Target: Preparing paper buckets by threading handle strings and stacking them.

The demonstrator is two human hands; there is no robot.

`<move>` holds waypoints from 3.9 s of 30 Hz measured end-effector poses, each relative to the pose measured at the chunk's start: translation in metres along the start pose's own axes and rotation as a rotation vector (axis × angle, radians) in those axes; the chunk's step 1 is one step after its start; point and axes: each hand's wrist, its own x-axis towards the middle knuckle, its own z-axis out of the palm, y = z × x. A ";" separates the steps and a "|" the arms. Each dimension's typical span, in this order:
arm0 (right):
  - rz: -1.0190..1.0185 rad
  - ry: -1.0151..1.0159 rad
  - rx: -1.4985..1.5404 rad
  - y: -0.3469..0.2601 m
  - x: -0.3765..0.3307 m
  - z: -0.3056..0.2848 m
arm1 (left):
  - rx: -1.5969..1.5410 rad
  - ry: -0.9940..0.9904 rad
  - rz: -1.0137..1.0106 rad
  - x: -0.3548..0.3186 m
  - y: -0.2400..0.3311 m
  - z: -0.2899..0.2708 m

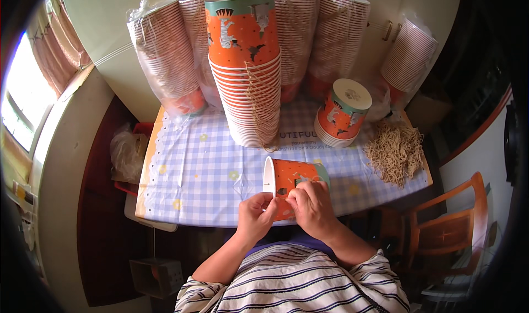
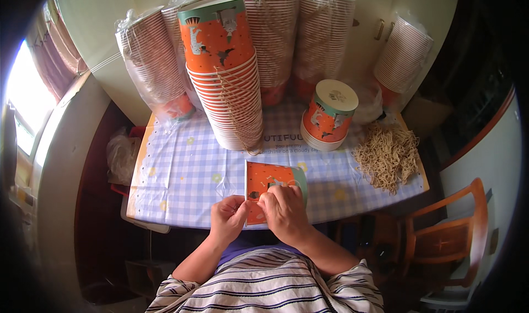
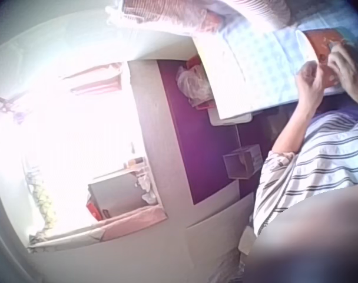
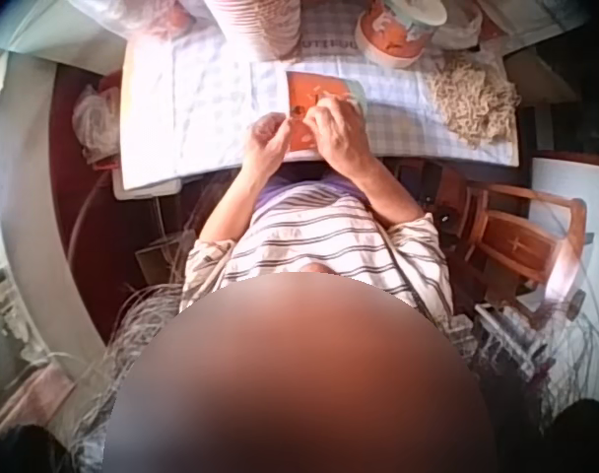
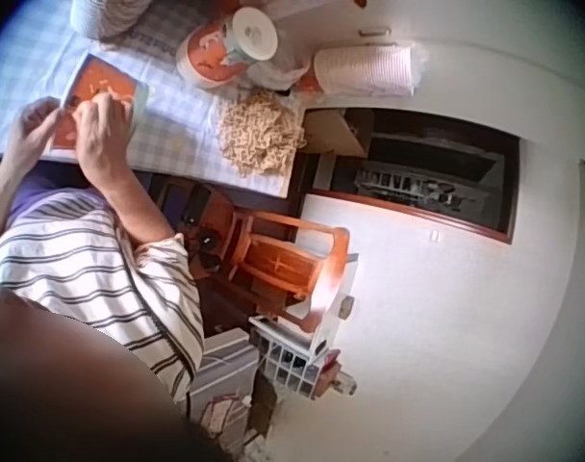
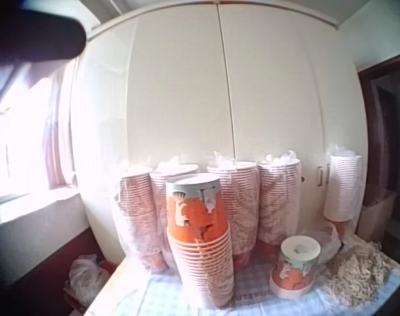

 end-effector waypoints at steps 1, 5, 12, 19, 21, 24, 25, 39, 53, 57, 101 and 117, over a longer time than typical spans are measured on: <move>0.000 0.000 -0.001 0.001 0.000 0.000 | -0.001 0.000 0.000 0.000 0.001 0.000; -0.042 -0.015 -0.055 0.002 0.000 0.000 | 0.054 0.011 -0.018 0.000 -0.003 0.001; -0.047 -0.031 -0.075 0.003 0.000 0.000 | 0.138 0.040 0.019 0.000 0.000 0.003; -0.003 0.030 0.059 0.006 -0.001 -0.002 | -0.332 -0.110 -0.055 -0.002 -0.009 -0.001; 0.004 0.069 0.053 0.007 -0.001 -0.003 | -0.447 -0.119 -0.080 -0.008 -0.011 -0.001; 0.048 0.100 0.067 0.009 -0.007 -0.002 | -0.463 -0.157 -0.008 -0.015 -0.018 -0.001; 0.046 0.099 0.068 0.008 -0.008 -0.004 | -0.463 -0.156 -0.008 -0.018 -0.026 -0.003; 0.175 0.135 0.099 0.010 -0.001 -0.009 | 0.184 -0.173 0.337 -0.013 -0.018 -0.009; 0.106 -0.096 0.233 0.015 0.022 -0.017 | 0.050 -0.078 0.106 0.026 0.015 -0.005; 0.067 -0.082 0.230 0.017 0.021 -0.015 | 0.030 -0.081 0.128 0.027 0.015 -0.004; 0.134 0.071 0.142 0.041 -0.026 -0.004 | 0.787 -0.266 0.751 0.037 -0.059 0.003; -0.063 0.060 0.061 0.020 -0.011 -0.017 | -0.293 -0.315 -0.014 0.020 0.002 -0.012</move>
